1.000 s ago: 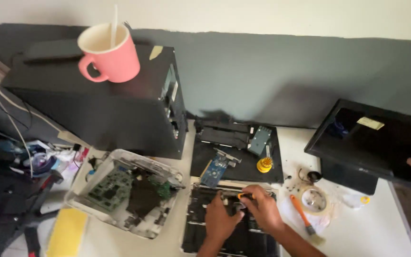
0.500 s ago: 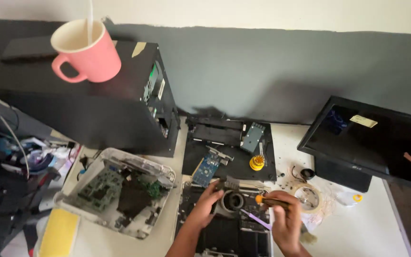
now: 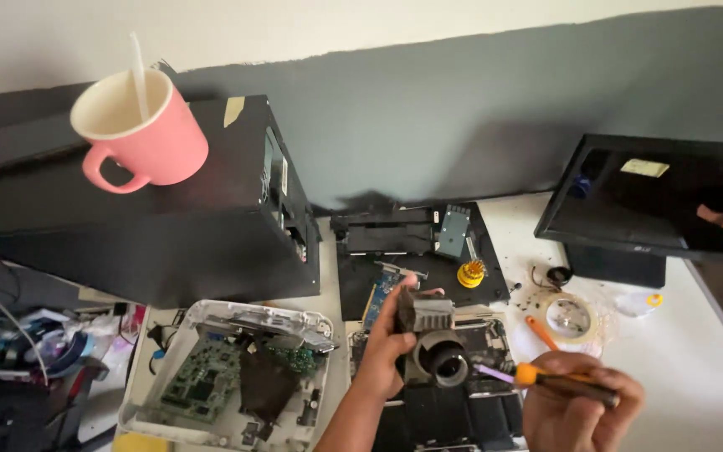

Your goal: Disassembling and cleaning a computer heatsink and fan assembly using a screwdriver and a brush

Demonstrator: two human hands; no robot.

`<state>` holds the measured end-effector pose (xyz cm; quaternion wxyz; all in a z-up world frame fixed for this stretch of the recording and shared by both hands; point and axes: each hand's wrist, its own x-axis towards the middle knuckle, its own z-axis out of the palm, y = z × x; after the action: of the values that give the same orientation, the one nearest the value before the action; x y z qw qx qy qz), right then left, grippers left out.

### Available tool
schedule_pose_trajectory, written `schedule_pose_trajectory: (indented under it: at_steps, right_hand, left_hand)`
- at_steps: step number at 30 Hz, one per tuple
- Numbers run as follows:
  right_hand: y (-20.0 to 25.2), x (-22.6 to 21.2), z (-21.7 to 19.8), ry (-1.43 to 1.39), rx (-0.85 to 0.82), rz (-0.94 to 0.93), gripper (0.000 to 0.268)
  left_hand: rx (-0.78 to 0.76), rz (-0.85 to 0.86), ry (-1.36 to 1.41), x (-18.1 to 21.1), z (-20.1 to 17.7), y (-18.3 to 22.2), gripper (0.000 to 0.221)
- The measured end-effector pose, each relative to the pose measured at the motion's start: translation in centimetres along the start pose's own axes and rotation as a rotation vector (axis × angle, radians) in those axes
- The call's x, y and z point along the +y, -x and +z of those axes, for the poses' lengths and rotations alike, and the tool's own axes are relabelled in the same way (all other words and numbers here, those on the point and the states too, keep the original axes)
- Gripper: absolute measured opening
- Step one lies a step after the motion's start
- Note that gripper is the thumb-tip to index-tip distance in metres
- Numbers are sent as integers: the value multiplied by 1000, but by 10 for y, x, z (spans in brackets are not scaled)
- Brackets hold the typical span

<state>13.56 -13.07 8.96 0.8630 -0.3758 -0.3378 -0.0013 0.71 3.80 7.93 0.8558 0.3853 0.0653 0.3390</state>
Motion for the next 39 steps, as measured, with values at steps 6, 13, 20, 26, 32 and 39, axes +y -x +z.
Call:
schedule_pose_trajectory:
  at_steps: [6, 13, 20, 26, 32, 39]
  right_hand:
    - [-2, -27, 46, 266, 115, -48, 41]
    - [-13, -47, 47, 132, -1, -1, 40]
    - [-32, -53, -57, 350, -560, -26, 35]
    - [-52, -99, -5, 144, -699, 300, 29]
    - [-87, -108, -30, 67, -894, 461, 40]
    - [-96, -111, -35, -40, -718, 499, 37]
  left_hand:
    - [-203, -41, 384, 32, 29, 18, 85]
    - [-284, -275, 1022, -7, 25, 27, 84]
    - [-439, -330, 1090, -11, 41, 31, 84]
    - [-57, -357, 1030, 19, 82, 36, 71]
    - [-274, -319, 1153, -21, 67, 43, 93]
    - [-520, -312, 1050, -31, 67, 17, 101]
